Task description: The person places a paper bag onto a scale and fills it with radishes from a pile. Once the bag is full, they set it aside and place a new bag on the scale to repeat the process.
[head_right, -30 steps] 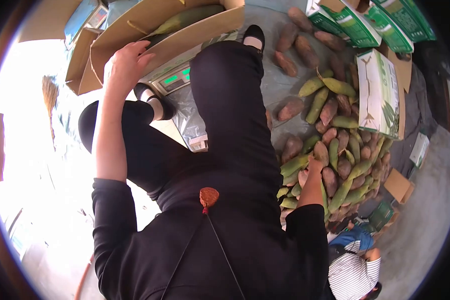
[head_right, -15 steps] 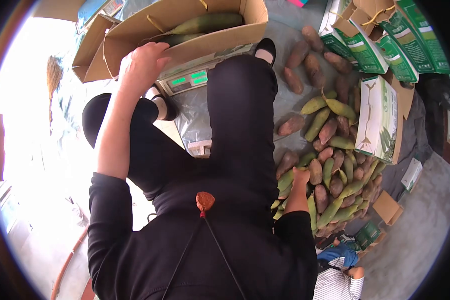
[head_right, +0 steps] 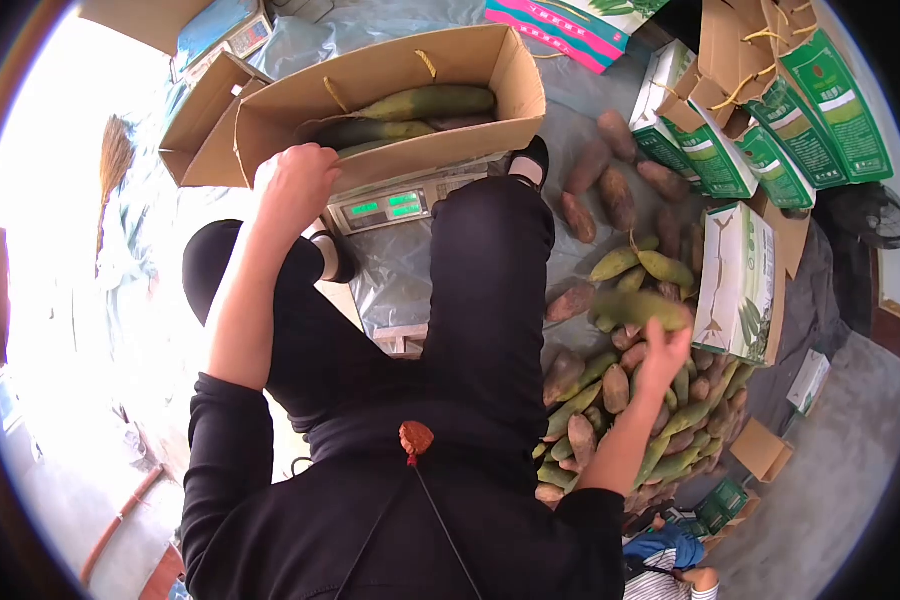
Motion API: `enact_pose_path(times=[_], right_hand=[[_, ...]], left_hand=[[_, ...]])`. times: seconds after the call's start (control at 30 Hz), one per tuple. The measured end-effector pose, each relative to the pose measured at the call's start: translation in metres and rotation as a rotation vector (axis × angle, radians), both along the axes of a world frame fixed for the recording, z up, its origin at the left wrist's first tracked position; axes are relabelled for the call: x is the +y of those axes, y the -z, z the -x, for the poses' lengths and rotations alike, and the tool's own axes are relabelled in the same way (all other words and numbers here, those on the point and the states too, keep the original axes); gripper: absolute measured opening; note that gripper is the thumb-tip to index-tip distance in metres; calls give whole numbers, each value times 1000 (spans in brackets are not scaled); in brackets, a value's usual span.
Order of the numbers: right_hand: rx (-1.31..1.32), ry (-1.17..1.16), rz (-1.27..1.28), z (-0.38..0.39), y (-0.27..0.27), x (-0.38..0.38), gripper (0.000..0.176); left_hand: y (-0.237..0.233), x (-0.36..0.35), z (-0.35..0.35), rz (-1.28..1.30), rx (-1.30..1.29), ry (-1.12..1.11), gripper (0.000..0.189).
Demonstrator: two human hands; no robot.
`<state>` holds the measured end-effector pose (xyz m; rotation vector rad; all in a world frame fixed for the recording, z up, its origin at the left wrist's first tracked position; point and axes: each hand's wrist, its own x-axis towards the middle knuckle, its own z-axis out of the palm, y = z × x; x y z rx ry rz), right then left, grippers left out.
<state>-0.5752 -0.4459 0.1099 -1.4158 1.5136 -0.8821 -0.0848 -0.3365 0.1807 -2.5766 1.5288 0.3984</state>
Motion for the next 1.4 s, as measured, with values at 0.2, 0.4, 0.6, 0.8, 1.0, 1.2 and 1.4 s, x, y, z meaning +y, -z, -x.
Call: enact_pose_path(times=[0.2,0.4,0.6,0.8,1.0,1.2,1.4], right_hand=[[-586,-184,353,-116,-98,-70,43],[-835,-486,174,-250,-125,-77,40],[-581,-685,-200,-307,-80,-80,40],[-238,-440,-21,-239,-49,-101,27],[-2,-235,-169,-152,13,-83,26],[53,-193,-334,-100,59,-52,31],[15,-178,-301,-110,59,-50,25]], left_hand=[[1,1,-3,1,5,21,18],[0,-1,-3,-27,-13,18,19],[1,0,-6,-9,0,12,19],[-8,-3,-8,-4,34,-35,22],[-11,-1,-3,63,51,-23,32],[-13,0,-3,102,70,-34,34],[-14,-1,-4,136,74,-42,33]])
